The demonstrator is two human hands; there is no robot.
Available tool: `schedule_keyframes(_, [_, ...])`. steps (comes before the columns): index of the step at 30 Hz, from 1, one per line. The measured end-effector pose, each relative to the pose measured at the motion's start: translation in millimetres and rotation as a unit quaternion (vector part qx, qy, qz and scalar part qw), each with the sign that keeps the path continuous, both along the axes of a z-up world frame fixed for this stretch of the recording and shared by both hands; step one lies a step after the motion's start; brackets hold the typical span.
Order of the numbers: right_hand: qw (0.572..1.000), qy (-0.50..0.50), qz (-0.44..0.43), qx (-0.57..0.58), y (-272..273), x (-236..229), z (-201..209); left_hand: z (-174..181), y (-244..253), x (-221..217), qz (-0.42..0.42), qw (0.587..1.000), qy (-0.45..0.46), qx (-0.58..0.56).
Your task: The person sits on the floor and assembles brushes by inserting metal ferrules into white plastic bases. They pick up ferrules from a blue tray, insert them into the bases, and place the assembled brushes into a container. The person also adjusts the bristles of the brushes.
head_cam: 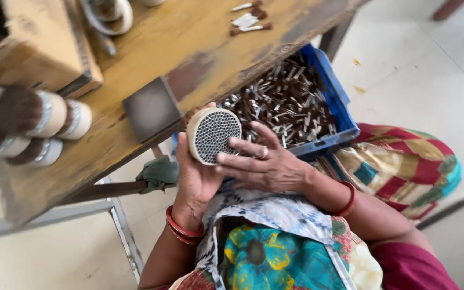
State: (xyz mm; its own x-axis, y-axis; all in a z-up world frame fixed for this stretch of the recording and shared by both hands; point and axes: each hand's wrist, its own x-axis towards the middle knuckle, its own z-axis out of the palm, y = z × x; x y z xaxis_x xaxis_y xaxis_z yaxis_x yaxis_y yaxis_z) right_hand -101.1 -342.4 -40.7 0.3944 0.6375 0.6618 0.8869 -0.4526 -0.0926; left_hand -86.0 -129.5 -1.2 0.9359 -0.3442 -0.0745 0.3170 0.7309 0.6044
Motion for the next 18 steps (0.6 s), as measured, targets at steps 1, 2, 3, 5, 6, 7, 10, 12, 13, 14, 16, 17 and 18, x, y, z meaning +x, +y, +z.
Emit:
schedule_keyframes(1, [1.000, -0.001, 0.001, 0.005, -1.0, 3.8, 3.2, 3.2, 12.5, 0.3, 0.026, 0.999, -0.022, 0.007])
schedule_keyframes(2, [0.999, -0.013, 0.030, 0.004, -8.7, 8.4, 4.3, 12.6, 31.8, -0.2, 0.055, 0.998, -0.034, 0.006])
schedule_keyframes(3, [0.999, 0.035, -0.035, 0.010, -16.1, 15.1, 5.4, 22.1, 51.6, -2.0, 0.104, 0.984, -0.099, 0.109])
schedule_keyframes(5, [0.994, 0.074, -0.084, 0.011, -36.1, 23.9, 9.7, 42.0, 89.7, -10.6, 0.169, 0.949, -0.160, 0.212])
schedule_keyframes(6, [0.985, 0.095, -0.141, 0.042, -48.4, 27.0, 13.9, 53.0, 108.3, -16.8, 0.234, 0.861, -0.224, 0.393])
schedule_keyframes(7, [0.971, 0.117, -0.196, 0.072, -61.2, 32.0, 18.1, 63.6, 126.2, -23.5, 0.288, 0.731, -0.269, 0.557])
schedule_keyframes(10, [0.940, 0.122, -0.284, 0.146, -87.9, 31.3, 11.7, 64.9, 180.2, -35.0, 0.359, 0.523, -0.237, 0.736])
schedule_keyframes(12, [0.932, 0.135, -0.295, 0.159, -103.3, 35.2, -1.1, 62.1, 204.8, -36.1, 0.379, 0.511, -0.191, 0.748])
schedule_keyframes(13, [0.920, 0.153, -0.315, 0.174, -112.3, 37.8, -7.2, 60.8, 216.1, -34.1, 0.388, 0.503, -0.149, 0.758])
schedule_keyframes(14, [0.923, 0.147, -0.310, 0.172, -113.5, 39.6, -12.2, 57.4, 225.2, -34.0, 0.396, 0.503, -0.146, 0.755])
schedule_keyframes(16, [0.897, 0.209, -0.343, 0.185, -117.5, 42.7, -24.3, 49.7, 241.9, -33.0, 0.421, 0.526, -0.109, 0.731])
schedule_keyframes(17, [0.899, 0.206, -0.340, 0.183, -114.6, 46.8, -22.1, 47.3, 245.8, -32.8, 0.426, 0.526, -0.107, 0.728])
schedule_keyframes(18, [0.891, 0.217, -0.353, 0.184, -112.8, 46.2, -21.8, 44.5, 248.9, -32.8, 0.439, 0.526, -0.112, 0.719])
